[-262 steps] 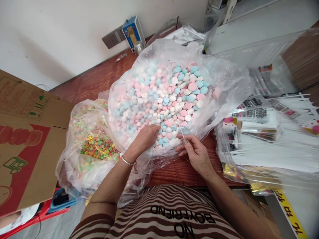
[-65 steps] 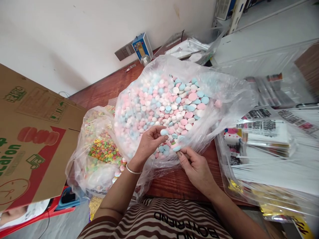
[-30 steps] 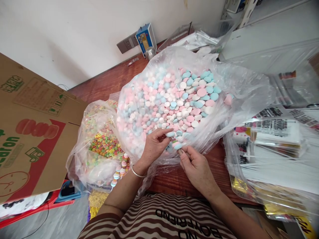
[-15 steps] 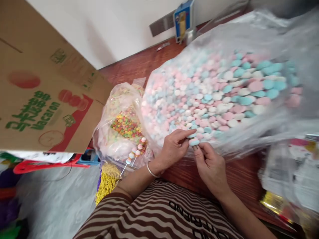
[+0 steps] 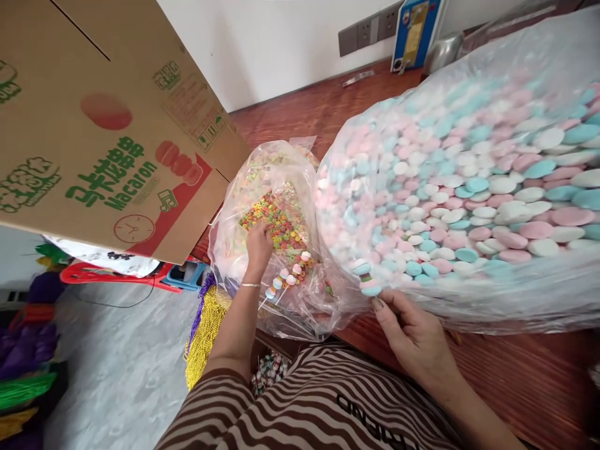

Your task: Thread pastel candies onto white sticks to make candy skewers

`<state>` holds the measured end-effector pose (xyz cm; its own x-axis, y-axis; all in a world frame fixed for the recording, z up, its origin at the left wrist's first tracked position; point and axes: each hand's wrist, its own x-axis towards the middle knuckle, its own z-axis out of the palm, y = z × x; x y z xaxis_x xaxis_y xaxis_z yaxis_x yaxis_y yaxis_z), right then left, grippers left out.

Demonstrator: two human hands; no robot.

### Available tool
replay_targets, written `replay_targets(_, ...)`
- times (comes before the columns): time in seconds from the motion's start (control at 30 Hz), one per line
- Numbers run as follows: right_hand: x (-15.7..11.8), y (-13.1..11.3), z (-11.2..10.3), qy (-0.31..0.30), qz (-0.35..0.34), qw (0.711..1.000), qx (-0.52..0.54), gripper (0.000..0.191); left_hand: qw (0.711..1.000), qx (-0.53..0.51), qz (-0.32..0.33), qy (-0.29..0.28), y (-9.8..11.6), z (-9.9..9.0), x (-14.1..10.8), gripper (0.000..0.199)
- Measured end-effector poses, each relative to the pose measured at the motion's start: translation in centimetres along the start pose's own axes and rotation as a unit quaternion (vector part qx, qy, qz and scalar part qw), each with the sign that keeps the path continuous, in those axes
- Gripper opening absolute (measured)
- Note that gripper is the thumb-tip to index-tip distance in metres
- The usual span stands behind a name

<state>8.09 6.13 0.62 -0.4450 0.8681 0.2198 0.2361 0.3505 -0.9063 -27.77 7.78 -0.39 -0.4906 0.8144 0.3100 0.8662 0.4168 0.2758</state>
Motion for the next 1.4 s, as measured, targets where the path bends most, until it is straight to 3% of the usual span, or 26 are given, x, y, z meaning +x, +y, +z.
replay_targets(0.13, 0.2, 0.0, 0.7, -0.005, 0.009, 1.000, -0.009, 0.023, 0.998, 0.050, 0.002, -0.043, -2.7, 2.3, 4.8, 0.035)
replay_targets(0.3, 0.8, -0.3, 1.0, -0.007, 0.017, 1.000, -0.008, 0.023, 0.985, 0.114, 0.048, -0.117, -2.7, 3.1, 7.1, 0.033)
replay_targets(0.4, 1.0, -0.3, 1.2, -0.016, 0.027, 0.999, -0.006, 0.024, 0.977, 0.154, 0.053, -0.139, -2.0, 3.1, 7.0, 0.023)
replay_targets(0.5, 0.9, -0.1, 1.3, -0.023, 0.039, 0.999, -0.006, 0.025, 0.974, 0.174, 0.053, -0.136, -1.4, 3.2, 6.7, 0.027)
replay_targets(0.7, 0.7, 0.2, 1.1, -0.019, 0.039, 0.999, 0.003, 0.023, 0.982, 0.142, 0.044, -0.118, -0.9, 3.5, 6.2, 0.027)
replay_targets(0.93, 0.4, 0.4, 0.7, -0.006, 0.040, 0.999, 0.021, 0.024, 0.999, -0.016, -0.013, -0.040, -0.9, 2.6, 4.7, 0.016)
replay_targets(1.07, 0.7, 0.3, 0.8, -0.022, 0.044, 0.998, 0.025, 0.024, 0.986, -0.157, -0.045, -0.020, -0.1, 1.1, 2.5, 0.017)
replay_targets(1.17, 1.2, -0.2, 1.1, -0.041, 0.036, 0.998, 0.033, 0.023, 0.942, -0.325, -0.057, -0.052, 1.8, 0.0, -0.3, 0.023)
replay_targets(1.23, 1.5, -0.7, 1.4, -0.058, 0.026, 0.997, 0.042, 0.024, 0.836, -0.529, -0.097, -0.110, 3.6, -0.5, -2.4, 0.034)
replay_targets(1.3, 1.7, -1.1, 1.7, -0.075, 0.021, 0.996, 0.048, 0.024, 0.737, -0.642, -0.136, -0.164, 5.6, -0.9, -4.2, 0.041)
replay_targets(1.33, 1.7, -1.3, 1.8, -0.081, 0.020, 0.995, 0.050, 0.024, 0.709, -0.664, -0.148, -0.185, 6.5, -1.1, -4.9, 0.041)
replay_targets(1.4, 1.6, -1.4, 1.9, -0.088, 0.021, 0.994, 0.054, 0.023, 0.684, -0.680, -0.154, -0.214, 8.2, -1.3, -6.0, 0.039)
